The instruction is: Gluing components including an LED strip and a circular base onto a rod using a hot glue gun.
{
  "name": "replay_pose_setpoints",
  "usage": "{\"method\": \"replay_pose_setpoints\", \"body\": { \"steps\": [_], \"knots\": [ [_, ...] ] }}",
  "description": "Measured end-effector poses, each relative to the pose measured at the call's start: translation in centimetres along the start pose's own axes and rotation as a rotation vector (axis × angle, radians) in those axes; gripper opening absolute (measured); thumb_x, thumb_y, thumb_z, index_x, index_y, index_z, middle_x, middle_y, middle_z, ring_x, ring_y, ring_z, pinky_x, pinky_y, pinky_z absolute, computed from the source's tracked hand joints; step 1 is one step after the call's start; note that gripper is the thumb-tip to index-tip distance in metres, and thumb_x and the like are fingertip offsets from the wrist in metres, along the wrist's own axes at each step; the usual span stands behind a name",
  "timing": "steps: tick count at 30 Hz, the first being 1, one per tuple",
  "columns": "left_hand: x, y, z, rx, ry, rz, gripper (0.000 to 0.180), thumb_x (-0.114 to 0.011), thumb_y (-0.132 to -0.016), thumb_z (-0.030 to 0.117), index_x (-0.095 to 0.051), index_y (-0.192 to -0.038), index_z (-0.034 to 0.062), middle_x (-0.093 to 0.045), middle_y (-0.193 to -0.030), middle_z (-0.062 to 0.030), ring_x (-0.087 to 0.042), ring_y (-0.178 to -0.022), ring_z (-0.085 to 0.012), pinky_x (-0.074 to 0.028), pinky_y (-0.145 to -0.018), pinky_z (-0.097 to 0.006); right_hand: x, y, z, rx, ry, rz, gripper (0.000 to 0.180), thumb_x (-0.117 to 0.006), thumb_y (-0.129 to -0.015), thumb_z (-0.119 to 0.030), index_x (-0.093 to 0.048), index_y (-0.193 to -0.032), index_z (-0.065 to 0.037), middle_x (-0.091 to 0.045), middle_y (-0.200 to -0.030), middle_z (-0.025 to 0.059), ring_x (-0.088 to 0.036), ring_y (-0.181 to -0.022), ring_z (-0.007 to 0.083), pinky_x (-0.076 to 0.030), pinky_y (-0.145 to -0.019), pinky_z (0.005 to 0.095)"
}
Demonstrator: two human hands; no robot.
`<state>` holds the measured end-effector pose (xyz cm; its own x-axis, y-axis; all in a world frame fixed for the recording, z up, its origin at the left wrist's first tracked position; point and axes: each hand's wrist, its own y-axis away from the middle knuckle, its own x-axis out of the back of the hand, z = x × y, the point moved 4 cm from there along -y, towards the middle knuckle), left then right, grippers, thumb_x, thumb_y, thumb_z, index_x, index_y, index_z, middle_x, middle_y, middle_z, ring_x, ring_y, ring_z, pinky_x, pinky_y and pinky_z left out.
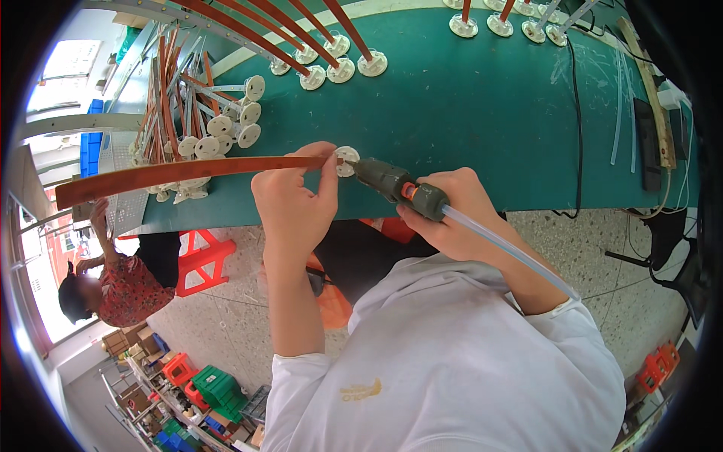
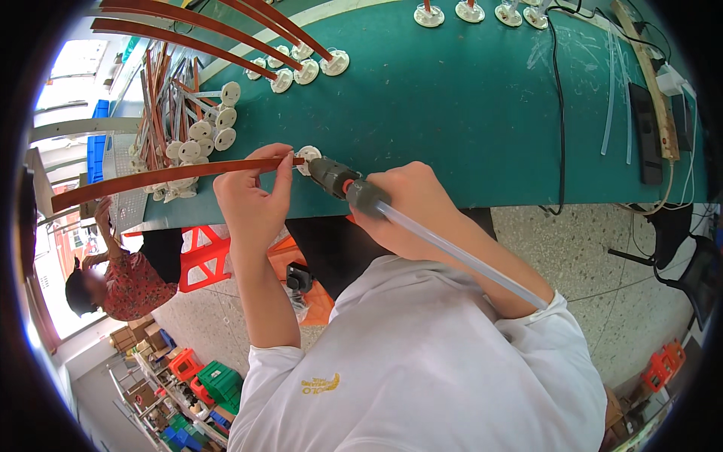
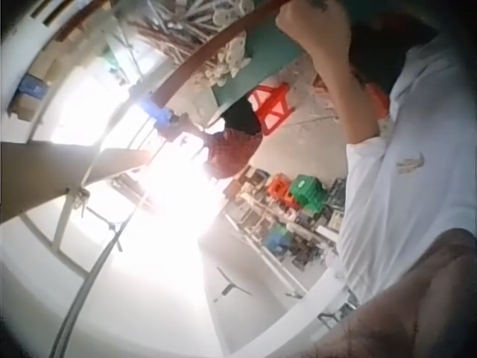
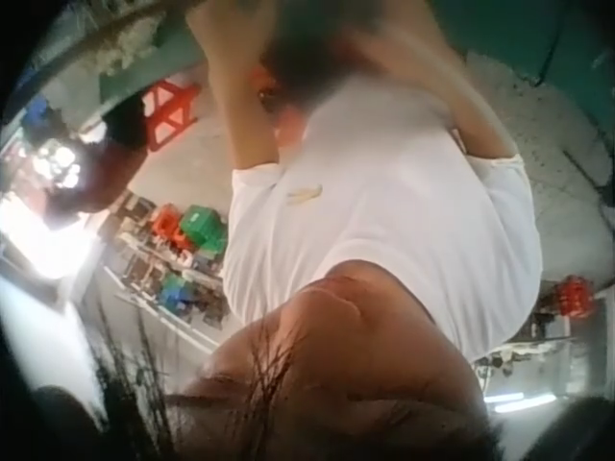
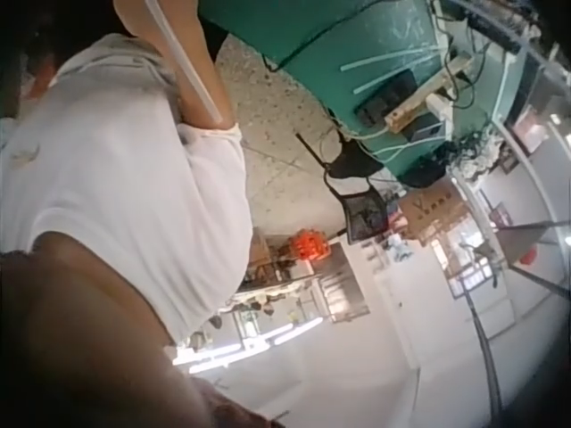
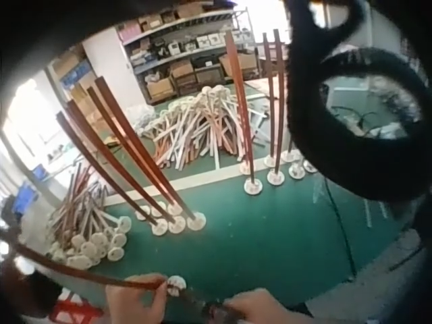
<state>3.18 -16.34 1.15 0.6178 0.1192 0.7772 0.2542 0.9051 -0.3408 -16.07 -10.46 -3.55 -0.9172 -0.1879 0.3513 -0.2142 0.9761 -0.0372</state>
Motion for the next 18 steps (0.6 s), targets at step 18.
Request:
{"method": "replay_pose_setpoints", "body": {
  "steps": [18],
  "knots": [
    [0.1, -0.4, 3.1, -0.009, 0.114, 0.011, 0.008, -0.074, -0.081, 0.003, -0.074, -0.089, 0.004, -0.073, -0.082, -0.0109, -0.069, -0.07, -0.023, -0.051, -0.065, -0.028, 9.0, 3.8, 2.9, 0.023, -0.224, 0.072, 0.013, -0.075, -0.077, -0.008, -0.066, -0.077, 0.002, -0.065, -0.068, 0.0104, -0.06, -0.058, 0.0192, -0.046, -0.054, 0.0313]
  ]
}}
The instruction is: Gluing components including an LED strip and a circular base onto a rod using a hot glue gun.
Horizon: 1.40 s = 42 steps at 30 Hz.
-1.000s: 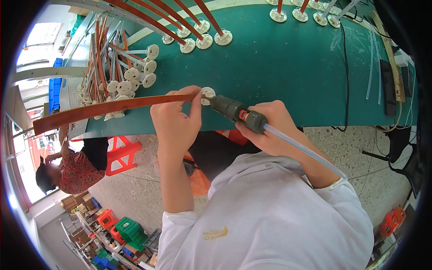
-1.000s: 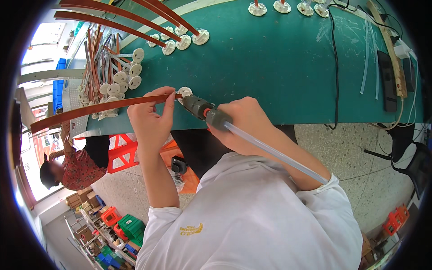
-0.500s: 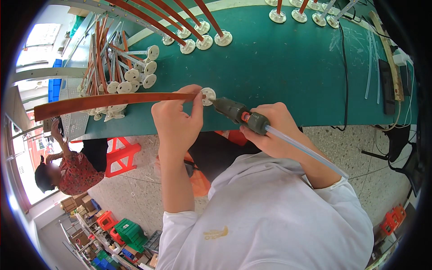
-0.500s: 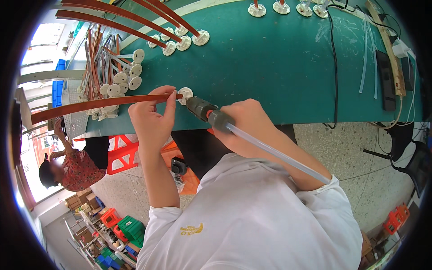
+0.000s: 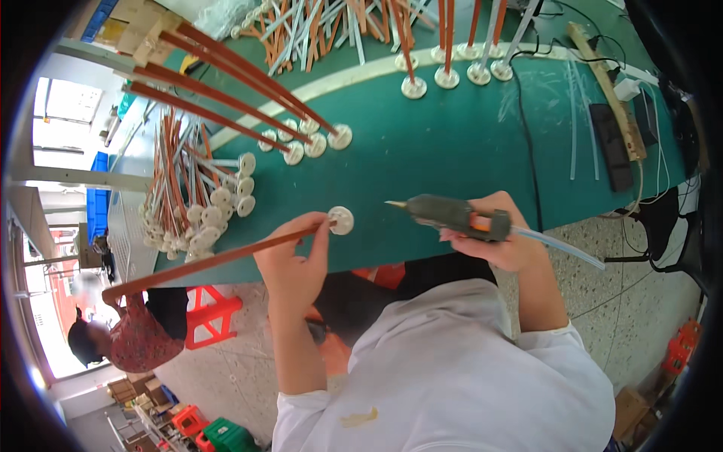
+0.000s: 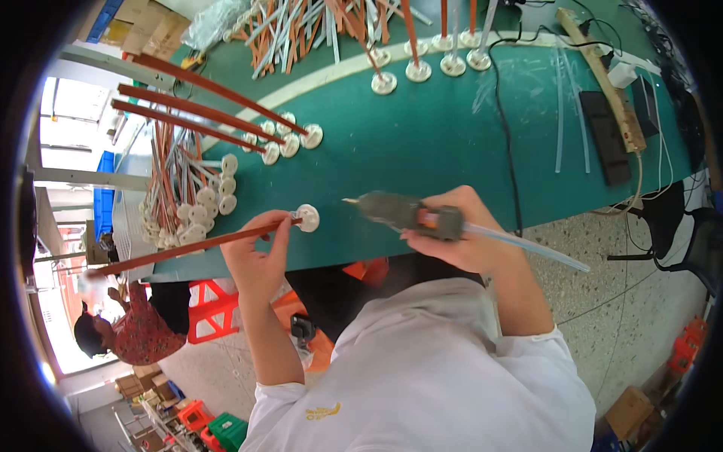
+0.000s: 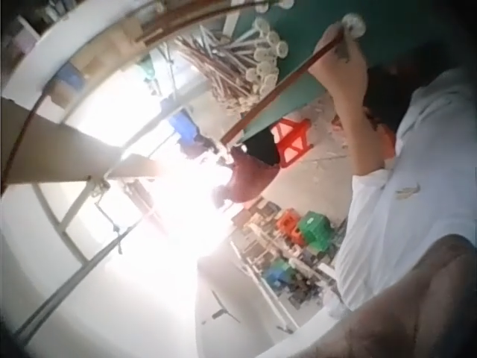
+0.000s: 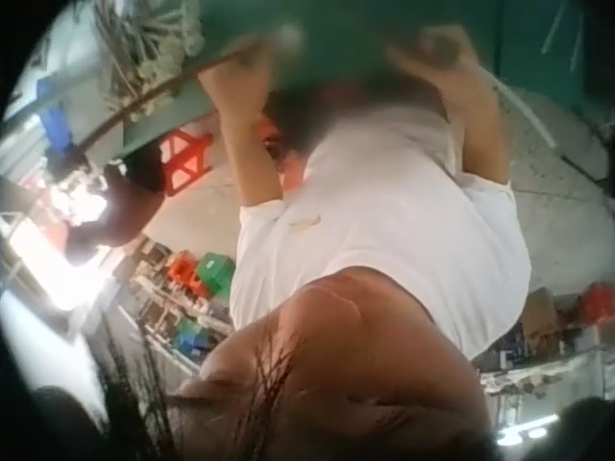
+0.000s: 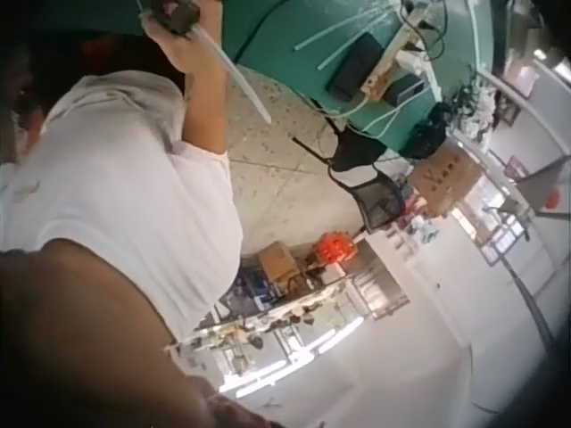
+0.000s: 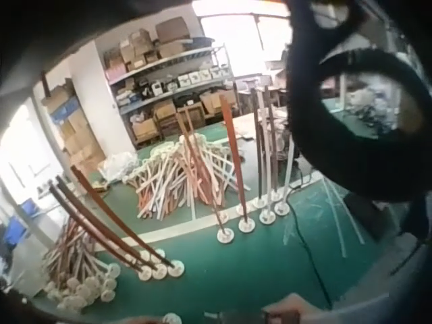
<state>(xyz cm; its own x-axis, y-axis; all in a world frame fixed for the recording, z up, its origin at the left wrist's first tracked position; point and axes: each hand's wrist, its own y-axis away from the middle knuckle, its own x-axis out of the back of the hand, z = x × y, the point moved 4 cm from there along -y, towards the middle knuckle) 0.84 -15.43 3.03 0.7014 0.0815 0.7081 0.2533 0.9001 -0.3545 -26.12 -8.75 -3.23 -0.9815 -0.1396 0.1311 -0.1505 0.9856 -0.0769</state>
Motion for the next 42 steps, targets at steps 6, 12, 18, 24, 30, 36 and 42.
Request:
{"method": "replay_pose_setpoints", "body": {
  "steps": [6, 12, 18, 24, 30, 36, 42],
  "knots": [
    [-4.9, -6.5, 6.1, -0.148, -0.04, 0.035, 0.007, -0.073, -0.086, 0.011, -0.074, -0.091, 0.0053, -0.07, -0.073, -0.0103, -0.059, -0.054, -0.0242, -0.047, -0.056, -0.033, 4.8, 2.9, 2.8, -0.163, -0.455, 0.163, 0.015, -0.075, -0.074, -0.004, -0.07, -0.087, 0.002, -0.071, -0.092, 0.0189, -0.07, -0.083, 0.0218, -0.058, -0.065, 0.0299],
    [-9.8, -12.4, 5.8, -0.056, -0.092, 0.109, 0.013, -0.07, -0.088, 0.011, -0.074, -0.098, 0.0037, -0.072, -0.08, -0.0149, -0.066, -0.062, -0.0298, -0.05, -0.063, -0.038, 4.7, 2.7, 2.7, -0.033, -0.392, 0.072, 0.017, -0.075, -0.075, -0.004, -0.07, -0.089, 0.003, -0.073, -0.092, 0.0162, -0.071, -0.083, 0.0218, -0.058, -0.07, 0.0321],
    [-12.1, -17.0, 3.0, -0.016, -0.134, 0.2, 0.015, -0.067, -0.087, 0.011, -0.073, -0.097, 0.0014, -0.074, -0.08, -0.0137, -0.072, -0.076, -0.0322, -0.053, -0.075, -0.041, 4.9, 2.4, 2.2, 0.059, -0.276, -0.029, 0.023, -0.075, -0.075, -0.006, -0.072, -0.096, 0.002, -0.071, -0.084, 0.0098, -0.07, -0.078, 0.0196, -0.056, -0.07, 0.0312],
    [-14.6, -21.1, 1.3, -0.009, -0.121, 0.16, 0.013, -0.069, -0.085, 0.013, -0.075, -0.093, 0.0039, -0.074, -0.079, -0.0119, -0.072, -0.074, -0.0283, -0.053, -0.075, -0.038, 5.2, 2.1, 1.5, 0.07, -0.242, -0.034, 0.024, -0.075, -0.074, -0.006, -0.074, -0.097, -0.001, -0.071, -0.085, 0.0089, -0.068, -0.072, 0.0188, -0.054, -0.064, 0.0305],
    [-16.0, -21.9, 1.2, 0.011, -0.116, 0.118, 0.014, -0.073, -0.085, 0.016, -0.077, -0.093, 0.0046, -0.074, -0.077, -0.0108, -0.072, -0.071, -0.0253, -0.053, -0.073, -0.037, 5.2, 2.2, 1.9, 0.087, -0.209, -0.019, 0.025, -0.076, -0.073, -0.006, -0.074, -0.097, -0.001, -0.072, -0.085, 0.0096, -0.068, -0.07, 0.0208, -0.054, -0.064, 0.0303],
    [-15.5, -22.1, 2.0, 0.013, -0.136, 0.088, 0.017, -0.074, -0.084, 0.016, -0.076, -0.094, 0.0027, -0.074, -0.077, -0.0107, -0.071, -0.071, -0.0262, -0.053, -0.073, -0.038, 5.2, 2.1, 1.8, 0.114, -0.205, -0.007, 0.025, -0.076, -0.072, -0.005, -0.074, -0.097, 0.0, -0.072, -0.083, 0.0098, -0.068, -0.07, 0.0214, -0.054, -0.064, 0.0307],
    [-14.7, -21.6, 2.5, -0.019, -0.156, 0.062, 0.019, -0.075, -0.082, 0.014, -0.073, -0.095, 0.0012, -0.073, -0.081, -0.012, -0.071, -0.075, -0.0259, -0.053, -0.075, -0.037, 4.9, 2.2, 2.2, 0.098, -0.225, -0.011, 0.027, -0.075, -0.072, -0.005, -0.074, -0.098, 0.001, -0.072, -0.083, 0.0101, -0.068, -0.07, 0.0202, -0.055, -0.064, 0.031]
  ]
}}
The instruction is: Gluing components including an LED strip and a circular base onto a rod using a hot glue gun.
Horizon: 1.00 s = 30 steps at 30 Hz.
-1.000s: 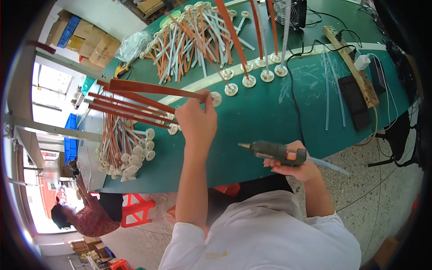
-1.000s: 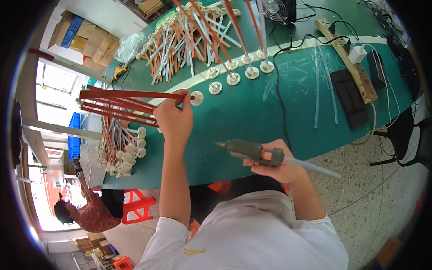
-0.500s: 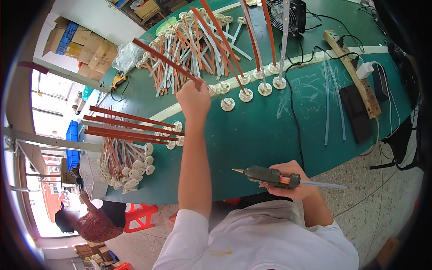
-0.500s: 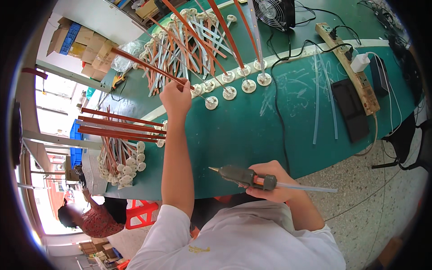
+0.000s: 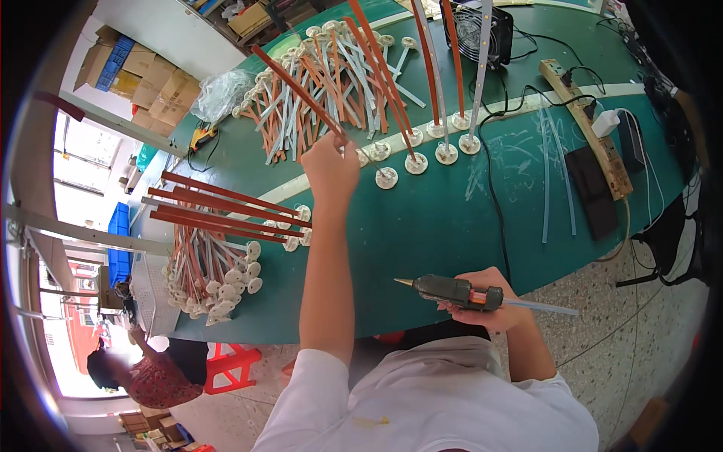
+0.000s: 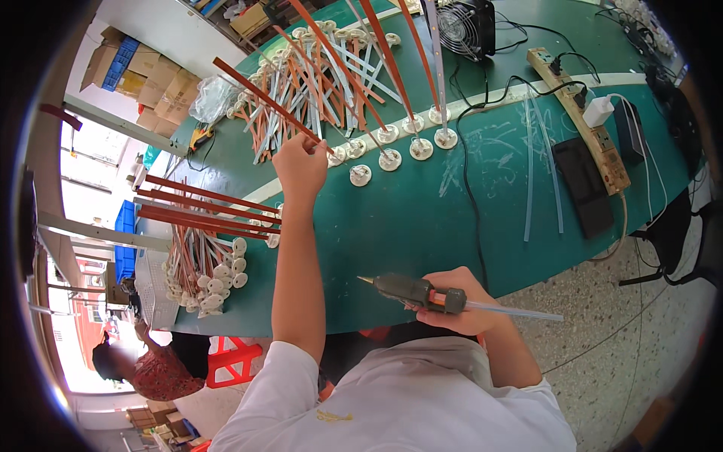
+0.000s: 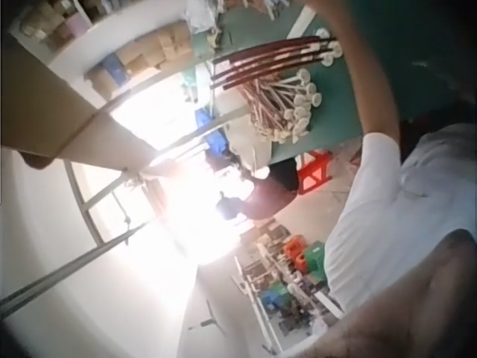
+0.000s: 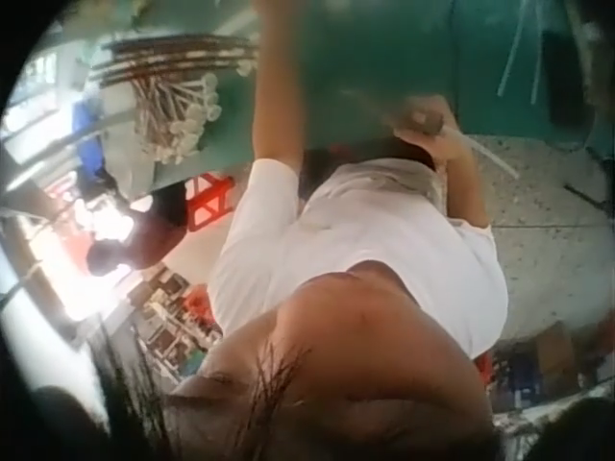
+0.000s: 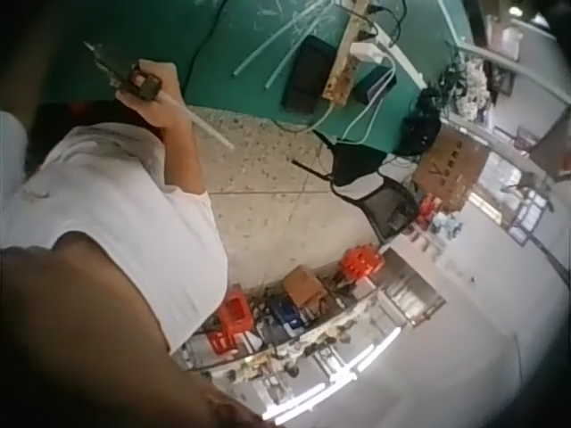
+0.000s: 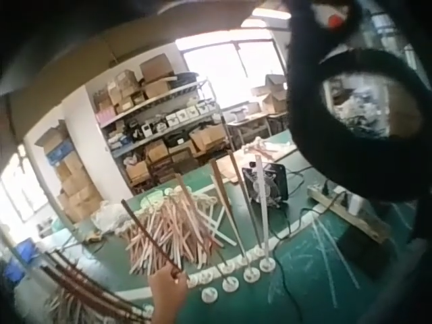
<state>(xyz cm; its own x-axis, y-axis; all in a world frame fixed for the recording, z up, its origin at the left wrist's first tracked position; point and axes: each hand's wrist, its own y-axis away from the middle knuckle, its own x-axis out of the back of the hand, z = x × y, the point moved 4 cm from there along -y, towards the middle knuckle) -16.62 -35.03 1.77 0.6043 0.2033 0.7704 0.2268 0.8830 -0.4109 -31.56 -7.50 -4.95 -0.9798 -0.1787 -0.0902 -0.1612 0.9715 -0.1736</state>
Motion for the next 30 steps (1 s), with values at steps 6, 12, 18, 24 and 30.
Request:
{"method": "replay_pose_setpoints", "body": {
  "steps": [6, 12, 18, 24, 30],
  "knots": [
    [1.3, 2.2, -0.3, -0.049, 0.055, -0.032, 0.04, -0.058, -0.087, -0.004, -0.06, -0.127, -0.0024, -0.072, -0.107, -0.0214, -0.071, -0.097, -0.0362, -0.054, -0.086, -0.044, -0.3, -0.1, -0.1, -0.02, -0.027, 0.021, 0.02, -0.075, -0.079, -0.006, -0.071, -0.097, 0.001, -0.073, -0.089, 0.0105, -0.069, -0.077, 0.0172, -0.055, -0.071, 0.0299],
    [5.9, 9.8, 1.1, -0.17, 0.0, -0.013, 0.055, -0.05, -0.081, -0.015, -0.054, -0.134, -0.0037, -0.069, -0.114, -0.0237, -0.067, -0.106, -0.0387, -0.053, -0.092, -0.043, -0.5, 0.3, 1.0, -0.017, -0.094, 0.031, 0.023, -0.076, -0.077, -0.004, -0.072, -0.099, 0.002, -0.074, -0.094, 0.0132, -0.071, -0.082, 0.0193, -0.057, -0.073, 0.0323],
    [13.1, 18.5, -2.1, -0.136, 0.171, 0.066, 0.033, -0.062, -0.079, -0.01, -0.071, -0.109, 0.0008, -0.071, -0.104, -0.0146, -0.066, -0.103, -0.0316, -0.052, -0.091, -0.042, -1.1, 0.1, 0.3, -0.226, -0.142, 0.158, 0.028, -0.08, -0.068, -0.012, -0.071, -0.09, 0.004, -0.072, -0.088, 0.0147, -0.071, -0.081, 0.0241, -0.057, -0.07, 0.0327],
    [12.8, 17.4, -8.6, -0.072, -0.129, 0.123, 0.029, -0.068, -0.084, -0.002, -0.073, -0.111, 0.0056, -0.068, -0.095, -0.0096, -0.065, -0.085, -0.0282, -0.053, -0.075, -0.038, -1.4, -0.5, 0.5, -0.212, -0.11, 0.176, 0.026, -0.077, -0.063, -0.012, -0.07, -0.083, 0.003, -0.071, -0.081, 0.0142, -0.07, -0.08, 0.0251, -0.056, -0.071, 0.0352],
    [9.0, 17.3, -7.5, -0.124, -0.172, -0.047, 0.036, -0.069, -0.084, 0.004, -0.07, -0.12, 0.0074, -0.063, -0.088, -0.0063, -0.062, -0.084, -0.0249, -0.053, -0.072, -0.037, -1.5, -0.6, 0.6, -0.181, -0.139, 0.217, 0.024, -0.077, -0.063, -0.014, -0.07, -0.081, 0.002, -0.07, -0.078, 0.0141, -0.07, -0.08, 0.0278, -0.057, -0.074, 0.0395]
  ]
}}
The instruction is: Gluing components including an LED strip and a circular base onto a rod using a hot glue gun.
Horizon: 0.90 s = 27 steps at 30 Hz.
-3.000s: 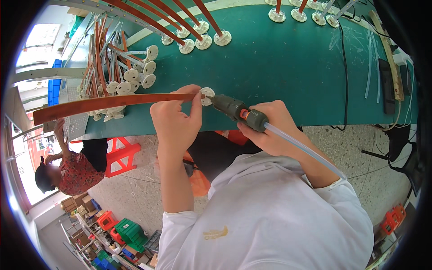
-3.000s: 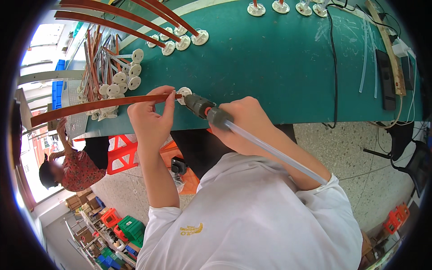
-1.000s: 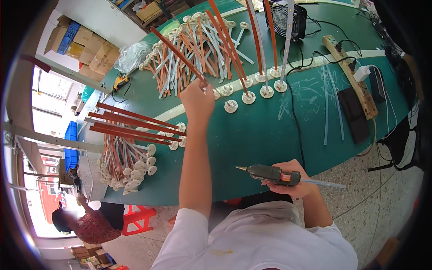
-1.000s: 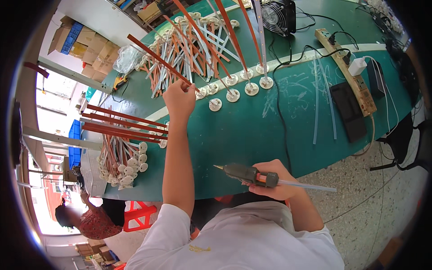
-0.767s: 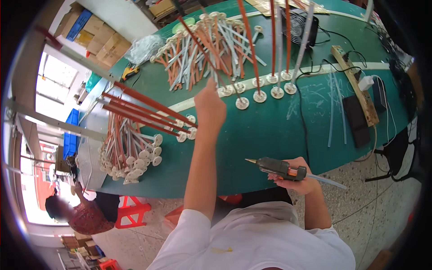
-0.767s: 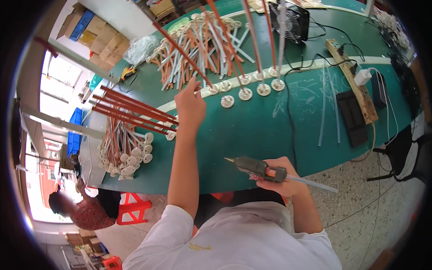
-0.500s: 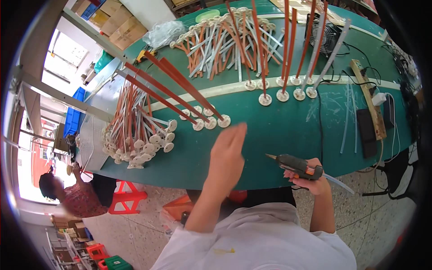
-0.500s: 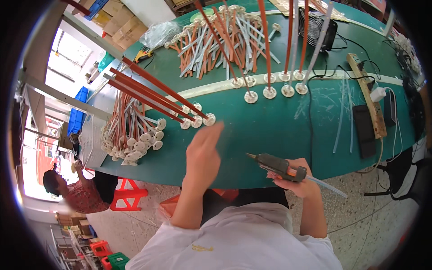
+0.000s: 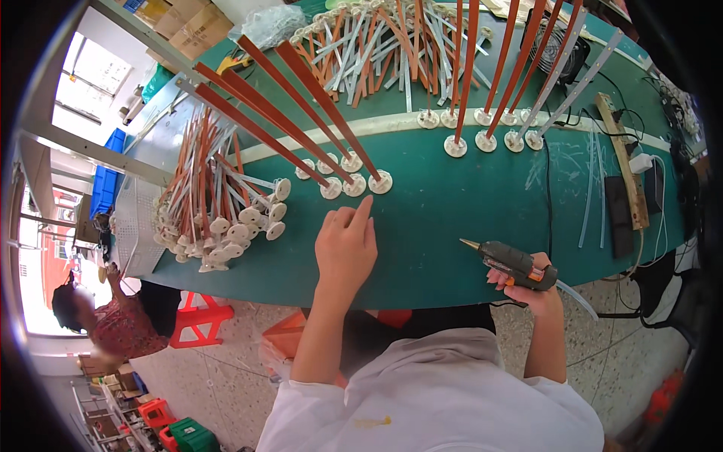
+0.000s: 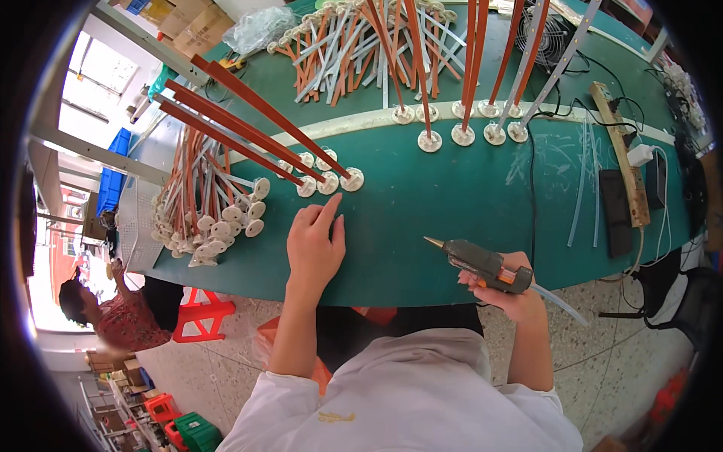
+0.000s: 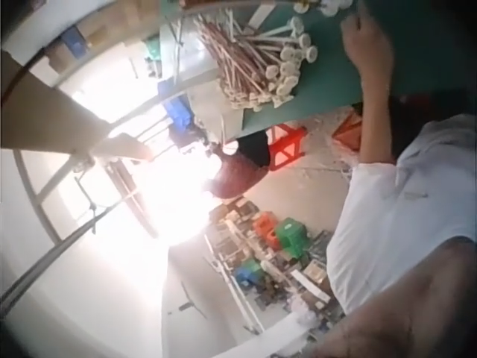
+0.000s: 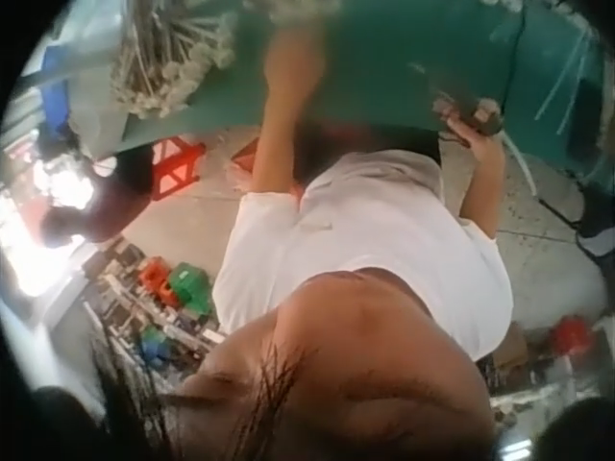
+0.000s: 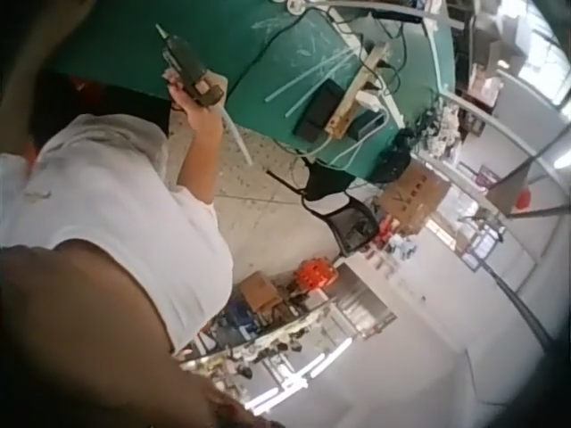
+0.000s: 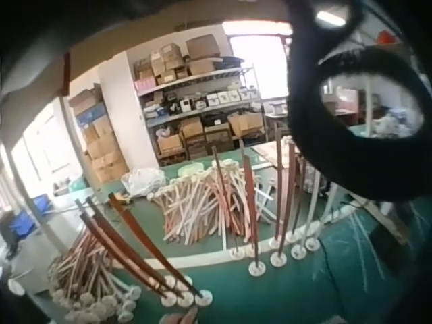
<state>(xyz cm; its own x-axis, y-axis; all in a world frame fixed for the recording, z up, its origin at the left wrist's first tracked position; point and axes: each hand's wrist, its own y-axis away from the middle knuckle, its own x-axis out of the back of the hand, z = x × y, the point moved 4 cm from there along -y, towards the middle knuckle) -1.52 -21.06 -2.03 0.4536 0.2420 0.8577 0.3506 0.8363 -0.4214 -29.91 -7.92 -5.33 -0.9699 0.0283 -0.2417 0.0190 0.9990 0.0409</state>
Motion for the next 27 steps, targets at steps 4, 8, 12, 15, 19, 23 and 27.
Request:
{"method": "replay_pose_setpoints", "body": {
  "steps": [4, 8, 12, 15, 19, 23, 27],
  "knots": [
    [-0.8, -0.6, 0.8, -0.047, -0.006, -0.037, 0.044, -0.068, -0.083, 0.002, -0.067, -0.126, 0.0081, -0.06, -0.085, -0.0054, -0.061, -0.077, -0.0229, -0.053, -0.068, -0.036, 0.1, 0.0, 0.0, 0.02, 0.036, -0.033, 0.025, -0.077, -0.065, -0.014, -0.071, -0.082, 0.003, -0.071, -0.079, 0.0141, -0.071, -0.081, 0.028, -0.057, -0.074, 0.0397],
    [-1.2, -1.2, 1.0, -0.036, -0.011, -0.055, 0.049, -0.068, -0.081, 0.001, -0.065, -0.13, 0.0082, -0.06, -0.085, -0.0051, -0.061, -0.076, -0.022, -0.053, -0.067, -0.035, 0.6, 0.1, 0.3, 0.084, 0.044, -0.126, 0.026, -0.078, -0.075, -0.012, -0.069, -0.095, 0.003, -0.071, -0.09, 0.0131, -0.069, -0.082, 0.0215, -0.058, -0.075, 0.0351],
    [-1.7, -1.5, 1.0, -0.04, -0.013, -0.073, 0.053, -0.065, -0.081, 0.002, -0.063, -0.134, 0.0086, -0.058, -0.082, -0.0067, -0.061, -0.076, -0.0227, -0.053, -0.067, -0.036, 0.5, -0.1, -0.2, 0.098, 0.094, -0.142, 0.028, -0.079, -0.075, -0.013, -0.068, -0.095, 0.004, -0.071, -0.09, 0.0138, -0.069, -0.079, 0.0209, -0.057, -0.072, 0.0332],
    [-1.8, -1.5, 1.1, -0.031, -0.036, -0.102, 0.054, -0.066, -0.08, 0.002, -0.062, -0.133, 0.0076, -0.058, -0.083, -0.0056, -0.062, -0.077, -0.0216, -0.054, -0.067, -0.035, 0.6, -0.1, 0.0, 0.129, 0.127, -0.152, 0.028, -0.078, -0.074, -0.013, -0.068, -0.095, 0.004, -0.071, -0.089, 0.0146, -0.069, -0.079, 0.0214, -0.057, -0.071, 0.0328],
    [-1.7, -1.7, 1.0, -0.023, -0.023, -0.105, 0.057, -0.065, -0.079, 0.002, -0.061, -0.135, 0.0071, -0.058, -0.082, -0.0069, -0.062, -0.076, -0.0224, -0.054, -0.066, -0.036, 0.6, -0.2, 0.0, 0.185, 0.147, -0.168, 0.027, -0.076, -0.074, -0.011, -0.068, -0.094, 0.003, -0.071, -0.088, 0.0155, -0.07, -0.078, 0.0227, -0.057, -0.07, 0.0325],
    [-1.7, -1.9, 1.1, -0.017, -0.03, -0.12, 0.058, -0.065, -0.079, 0.002, -0.06, -0.136, 0.0066, -0.058, -0.081, -0.0073, -0.062, -0.075, -0.0225, -0.053, -0.065, -0.037, 0.4, -0.2, -0.3, 0.2, 0.172, -0.164, 0.026, -0.077, -0.074, -0.012, -0.067, -0.093, 0.003, -0.071, -0.088, 0.0155, -0.07, -0.077, 0.0228, -0.057, -0.069, 0.0325],
    [-1.6, -1.8, 1.1, -0.005, 0.001, -0.104, 0.056, -0.063, -0.081, 0.001, -0.062, -0.136, 0.0085, -0.058, -0.08, -0.0093, -0.062, -0.072, -0.0256, -0.052, -0.065, -0.038, 0.4, -0.2, -0.1, 0.21, 0.176, -0.168, 0.026, -0.077, -0.074, -0.014, -0.067, -0.092, 0.003, -0.071, -0.087, 0.0155, -0.071, -0.077, 0.0231, -0.057, -0.068, 0.0328]
  ]
}}
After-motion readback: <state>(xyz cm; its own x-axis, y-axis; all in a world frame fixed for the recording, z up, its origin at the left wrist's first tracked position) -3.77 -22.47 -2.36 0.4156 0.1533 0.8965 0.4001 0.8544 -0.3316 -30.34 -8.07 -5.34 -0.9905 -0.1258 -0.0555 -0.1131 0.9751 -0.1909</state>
